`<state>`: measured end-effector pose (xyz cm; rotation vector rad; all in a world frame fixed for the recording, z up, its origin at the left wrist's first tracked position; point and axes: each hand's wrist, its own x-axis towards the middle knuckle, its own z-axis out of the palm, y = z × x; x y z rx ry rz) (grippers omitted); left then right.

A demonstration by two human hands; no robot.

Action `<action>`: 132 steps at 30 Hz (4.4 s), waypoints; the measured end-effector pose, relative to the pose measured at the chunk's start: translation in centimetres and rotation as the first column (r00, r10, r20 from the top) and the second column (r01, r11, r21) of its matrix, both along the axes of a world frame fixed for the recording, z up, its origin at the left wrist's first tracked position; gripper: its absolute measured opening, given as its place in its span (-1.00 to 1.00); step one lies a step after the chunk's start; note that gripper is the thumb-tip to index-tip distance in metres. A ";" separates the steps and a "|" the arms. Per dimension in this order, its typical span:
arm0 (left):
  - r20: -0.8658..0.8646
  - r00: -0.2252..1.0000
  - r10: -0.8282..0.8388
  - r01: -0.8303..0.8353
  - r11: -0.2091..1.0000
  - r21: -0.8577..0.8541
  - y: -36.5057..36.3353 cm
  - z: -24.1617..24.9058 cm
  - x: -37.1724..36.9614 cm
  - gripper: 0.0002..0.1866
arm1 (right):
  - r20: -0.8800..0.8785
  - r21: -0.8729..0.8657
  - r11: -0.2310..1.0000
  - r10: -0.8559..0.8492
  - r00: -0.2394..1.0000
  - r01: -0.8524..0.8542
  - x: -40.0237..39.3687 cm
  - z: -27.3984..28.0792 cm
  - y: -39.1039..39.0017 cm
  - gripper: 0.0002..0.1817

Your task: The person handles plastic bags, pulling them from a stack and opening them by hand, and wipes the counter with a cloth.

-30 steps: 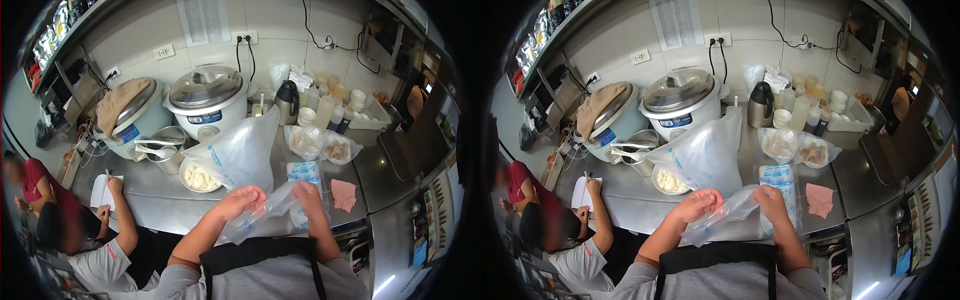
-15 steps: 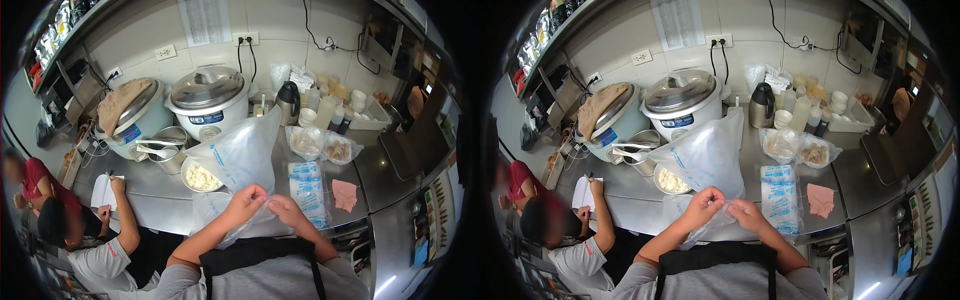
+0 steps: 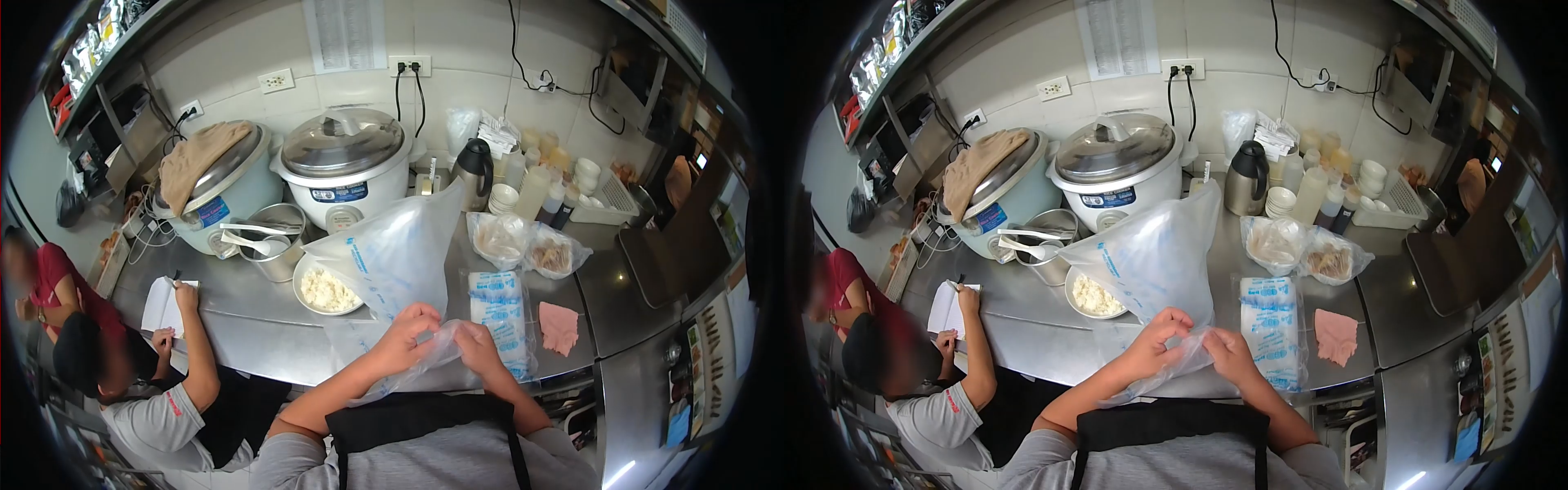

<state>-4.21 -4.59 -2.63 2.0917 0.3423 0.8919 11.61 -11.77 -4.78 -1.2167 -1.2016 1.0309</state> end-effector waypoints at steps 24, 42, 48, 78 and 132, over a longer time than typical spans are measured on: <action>0.689 0.716 -0.117 0.682 0.331 -0.652 0.7 -2.9 0.1 -0.83 | -0.535 0.242 0.930 -0.111 0.837 0.278 -1.2 3.1 2.2 -0.87; 0.897 0.423 -0.132 0.842 0.424 -0.334 1.1 4.6 -7.0 -0.74 | -0.632 0.180 0.772 0.566 0.530 -0.610 3.6 -1.2 4.3 -0.69; 0.842 0.451 0.296 0.766 0.355 -0.535 7.3 4.6 -6.3 -0.72 | -0.741 0.420 0.882 0.469 0.480 -0.214 2.6 12.8 10.7 -0.54; -0.154 0.977 0.145 -0.194 0.328 -0.925 6.6 -14.0 -5.9 -0.60 | 0.019 -0.290 0.918 -0.276 0.961 0.269 7.1 -9.5 12.6 -0.54; -0.052 0.985 -0.167 0.171 0.980 0.105 -4.4 -10.5 8.5 -0.71 | 0.913 0.156 0.938 -0.256 0.319 0.309 6.1 -10.6 -7.5 -0.90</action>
